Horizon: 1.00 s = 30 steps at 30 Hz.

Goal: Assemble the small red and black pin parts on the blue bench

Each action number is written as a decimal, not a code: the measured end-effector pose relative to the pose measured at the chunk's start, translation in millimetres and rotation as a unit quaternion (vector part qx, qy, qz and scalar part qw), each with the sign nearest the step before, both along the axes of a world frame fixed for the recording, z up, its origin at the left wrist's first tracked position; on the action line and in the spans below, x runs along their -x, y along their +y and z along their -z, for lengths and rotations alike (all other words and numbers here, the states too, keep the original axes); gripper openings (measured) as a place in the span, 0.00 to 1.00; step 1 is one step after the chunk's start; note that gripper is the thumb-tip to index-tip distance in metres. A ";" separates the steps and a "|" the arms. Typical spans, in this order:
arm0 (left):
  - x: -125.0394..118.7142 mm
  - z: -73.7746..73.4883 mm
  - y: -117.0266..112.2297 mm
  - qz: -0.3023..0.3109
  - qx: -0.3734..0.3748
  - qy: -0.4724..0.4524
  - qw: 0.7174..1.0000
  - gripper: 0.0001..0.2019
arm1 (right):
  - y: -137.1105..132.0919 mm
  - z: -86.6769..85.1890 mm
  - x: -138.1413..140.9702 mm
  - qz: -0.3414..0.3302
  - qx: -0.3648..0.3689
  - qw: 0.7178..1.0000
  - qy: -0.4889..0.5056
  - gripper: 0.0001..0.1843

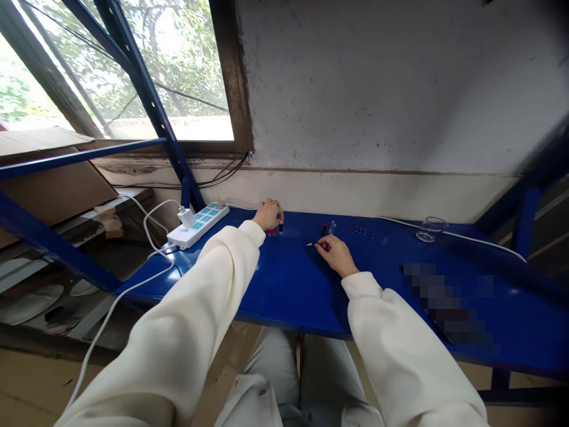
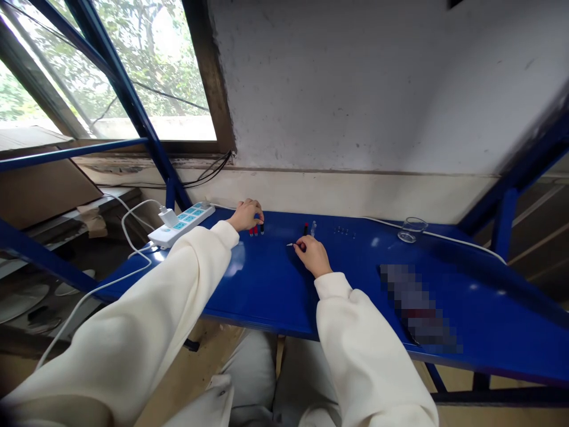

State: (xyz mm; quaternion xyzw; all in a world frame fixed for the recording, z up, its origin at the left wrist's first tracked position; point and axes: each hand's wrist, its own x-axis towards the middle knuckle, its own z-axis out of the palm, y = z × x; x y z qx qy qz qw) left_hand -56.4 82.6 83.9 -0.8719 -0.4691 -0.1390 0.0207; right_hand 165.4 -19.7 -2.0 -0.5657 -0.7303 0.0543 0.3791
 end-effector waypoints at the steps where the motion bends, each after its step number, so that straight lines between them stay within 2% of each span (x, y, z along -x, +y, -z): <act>1: 1.4 3.4 0.1 -0.005 0.003 -0.002 1.000 0.03 | -0.1 0.0 0.0 -0.002 0.002 1.000 -0.001 0.11; 5: 4.1 11.1 -1.1 -0.021 0.008 -0.004 1.000 0.04 | -0.3 -0.3 -0.3 -0.003 0.002 1.000 -0.004 0.11; 16: 6.5 18.7 1.8 -0.051 0.009 -0.033 0.998 0.03 | -1.9 -1.6 -0.3 -0.002 0.008 1.000 0.001 0.10; 30: 3.9 21.8 -0.9 -0.058 0.003 -0.055 0.997 0.04 | -1.3 -1.2 -1.4 -0.008 0.011 1.000 0.008 0.10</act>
